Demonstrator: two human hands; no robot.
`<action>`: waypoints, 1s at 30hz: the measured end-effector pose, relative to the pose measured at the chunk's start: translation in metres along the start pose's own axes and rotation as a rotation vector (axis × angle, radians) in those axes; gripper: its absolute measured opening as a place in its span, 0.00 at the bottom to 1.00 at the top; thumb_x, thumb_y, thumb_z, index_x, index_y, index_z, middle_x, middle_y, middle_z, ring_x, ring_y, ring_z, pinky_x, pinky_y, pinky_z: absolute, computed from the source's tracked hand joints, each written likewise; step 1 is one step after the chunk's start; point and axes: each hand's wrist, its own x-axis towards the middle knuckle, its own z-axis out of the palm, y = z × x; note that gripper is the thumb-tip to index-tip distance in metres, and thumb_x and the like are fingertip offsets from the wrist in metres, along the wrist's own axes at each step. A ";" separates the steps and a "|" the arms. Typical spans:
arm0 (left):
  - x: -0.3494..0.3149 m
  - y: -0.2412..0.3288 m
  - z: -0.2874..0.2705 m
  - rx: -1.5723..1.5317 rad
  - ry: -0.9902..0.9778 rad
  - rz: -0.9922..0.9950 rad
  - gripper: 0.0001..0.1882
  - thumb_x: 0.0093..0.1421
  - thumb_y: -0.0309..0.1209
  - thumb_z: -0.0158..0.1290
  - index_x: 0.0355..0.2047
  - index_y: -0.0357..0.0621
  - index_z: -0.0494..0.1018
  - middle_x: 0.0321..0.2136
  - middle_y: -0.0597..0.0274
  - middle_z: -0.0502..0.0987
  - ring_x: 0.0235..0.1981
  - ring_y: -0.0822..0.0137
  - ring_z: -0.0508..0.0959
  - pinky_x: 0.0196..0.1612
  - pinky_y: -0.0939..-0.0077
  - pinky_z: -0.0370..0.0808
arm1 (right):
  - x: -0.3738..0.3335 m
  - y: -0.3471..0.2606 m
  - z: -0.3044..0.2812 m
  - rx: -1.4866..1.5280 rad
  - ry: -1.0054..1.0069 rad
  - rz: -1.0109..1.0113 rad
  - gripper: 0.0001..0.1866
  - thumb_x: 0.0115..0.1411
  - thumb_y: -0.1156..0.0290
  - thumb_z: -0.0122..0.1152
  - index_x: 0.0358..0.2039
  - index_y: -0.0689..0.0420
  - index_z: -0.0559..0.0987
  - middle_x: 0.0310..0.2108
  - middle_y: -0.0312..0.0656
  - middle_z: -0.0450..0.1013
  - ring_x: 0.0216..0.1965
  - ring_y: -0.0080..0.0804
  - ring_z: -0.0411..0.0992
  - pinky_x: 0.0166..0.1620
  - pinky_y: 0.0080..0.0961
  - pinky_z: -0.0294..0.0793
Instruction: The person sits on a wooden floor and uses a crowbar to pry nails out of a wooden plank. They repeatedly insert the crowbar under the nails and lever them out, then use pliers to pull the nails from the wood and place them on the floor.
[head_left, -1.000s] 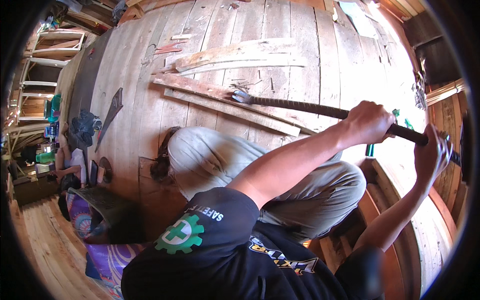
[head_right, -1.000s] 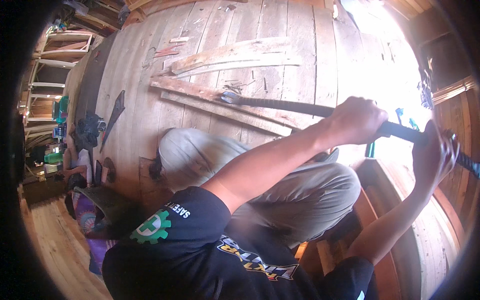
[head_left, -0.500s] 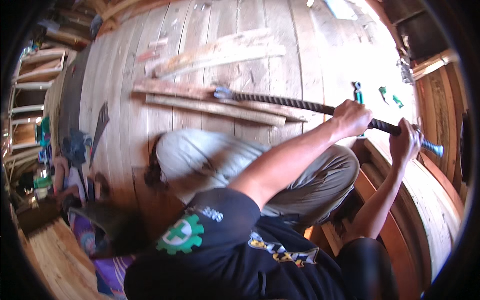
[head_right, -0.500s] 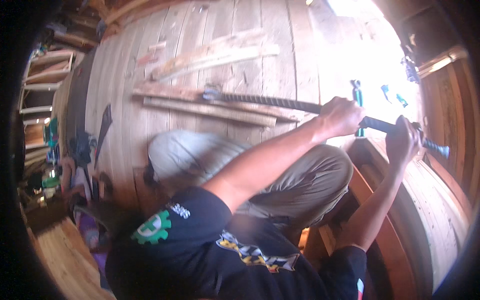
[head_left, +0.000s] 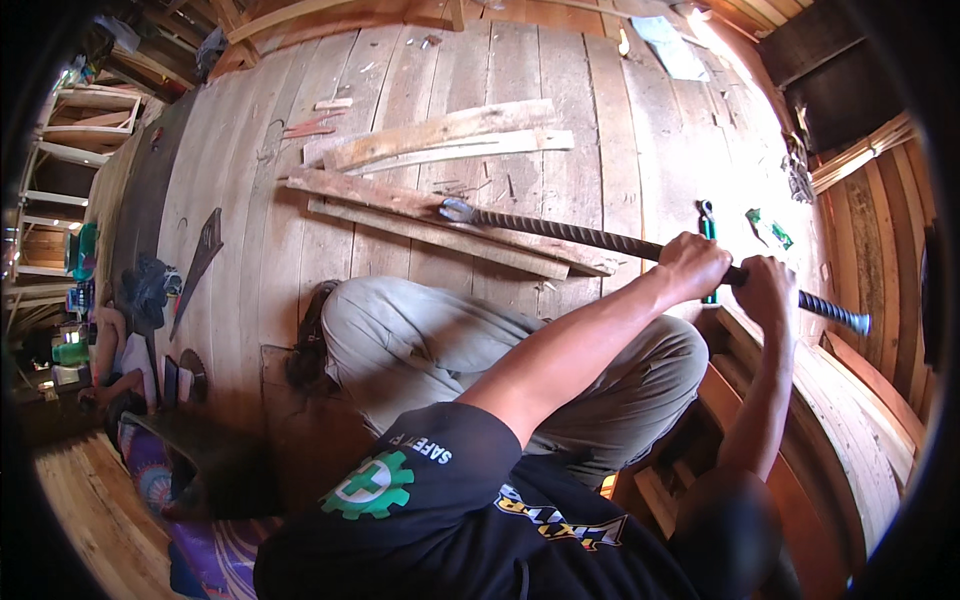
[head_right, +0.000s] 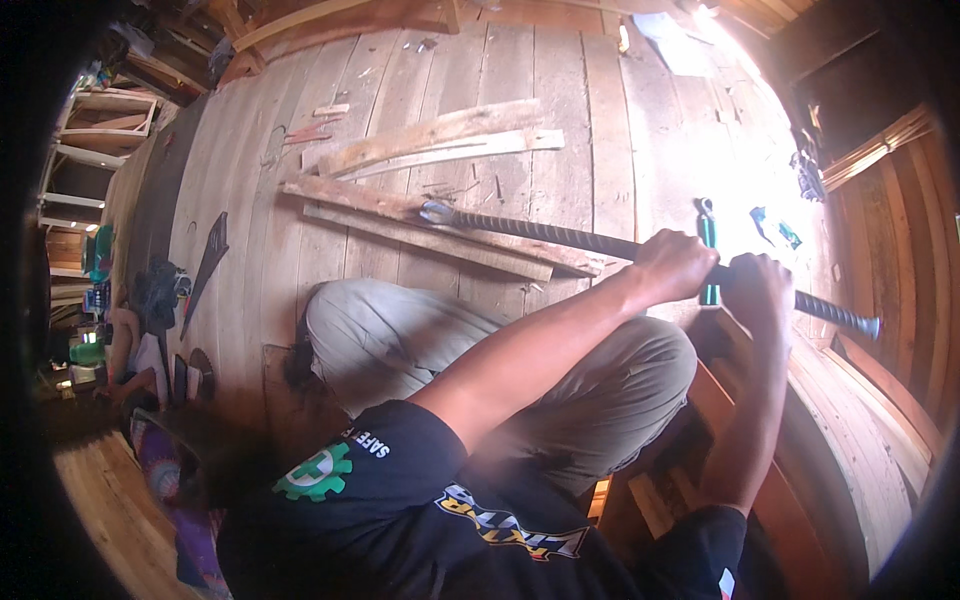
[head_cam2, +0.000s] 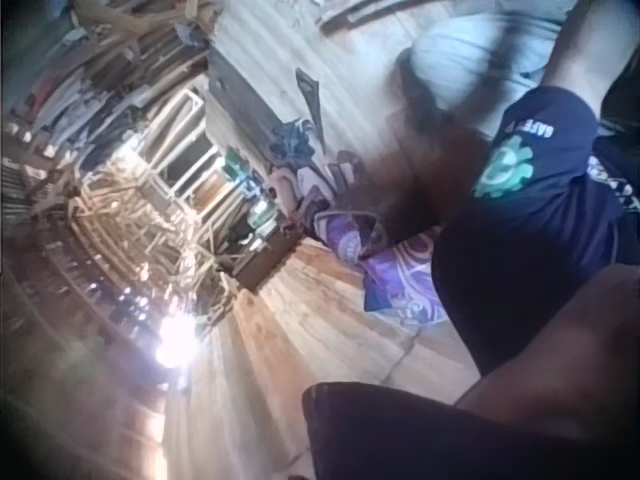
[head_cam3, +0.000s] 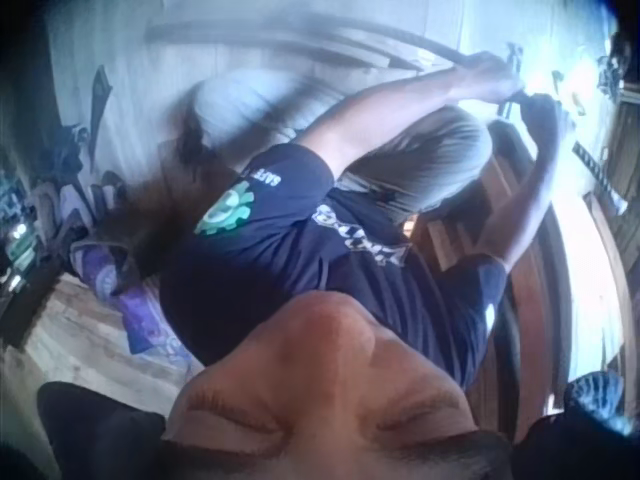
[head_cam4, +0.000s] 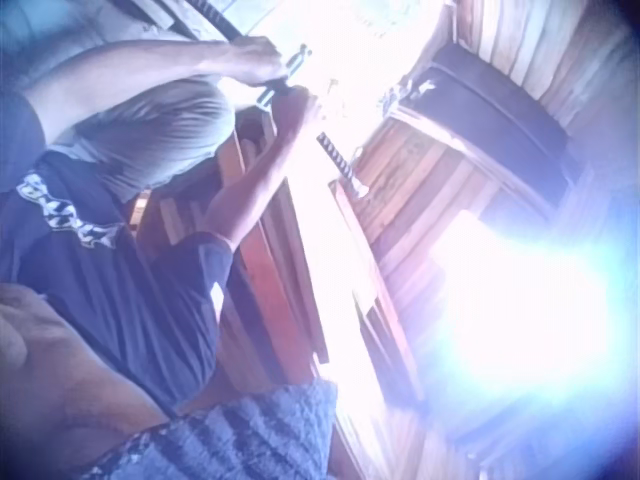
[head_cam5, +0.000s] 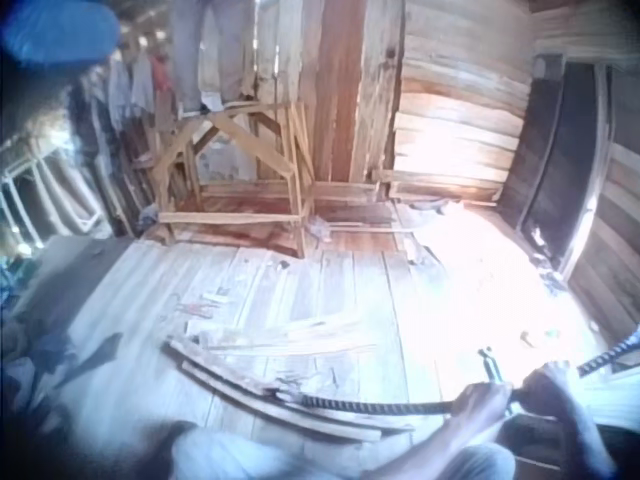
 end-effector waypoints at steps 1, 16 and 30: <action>-0.002 0.002 0.001 -0.001 -0.012 -0.004 0.06 0.49 0.27 0.50 0.23 0.44 0.77 0.22 0.50 0.80 0.26 0.54 0.82 0.30 0.59 0.79 | 0.003 -0.010 0.004 -0.011 -0.047 -0.012 0.06 0.49 0.69 0.56 0.23 0.55 0.80 0.25 0.48 0.76 0.30 0.47 0.77 0.37 0.42 0.75; -0.051 -0.057 0.070 -0.060 -0.295 -0.195 0.07 0.52 0.27 0.50 0.26 0.39 0.77 0.24 0.48 0.80 0.28 0.53 0.82 0.31 0.58 0.78 | 0.015 -0.046 0.144 0.343 -0.115 -0.054 0.07 0.49 0.67 0.59 0.20 0.57 0.77 0.22 0.51 0.74 0.27 0.51 0.74 0.31 0.45 0.70; -0.070 -0.024 0.007 -0.177 0.092 -0.039 0.14 0.55 0.31 0.58 0.39 0.36 0.72 0.41 0.49 0.72 0.41 0.56 0.76 0.41 0.64 0.76 | 0.002 -0.042 0.080 0.271 0.136 -0.132 0.14 0.44 0.60 0.66 0.18 0.55 0.73 0.22 0.45 0.72 0.28 0.50 0.71 0.31 0.45 0.68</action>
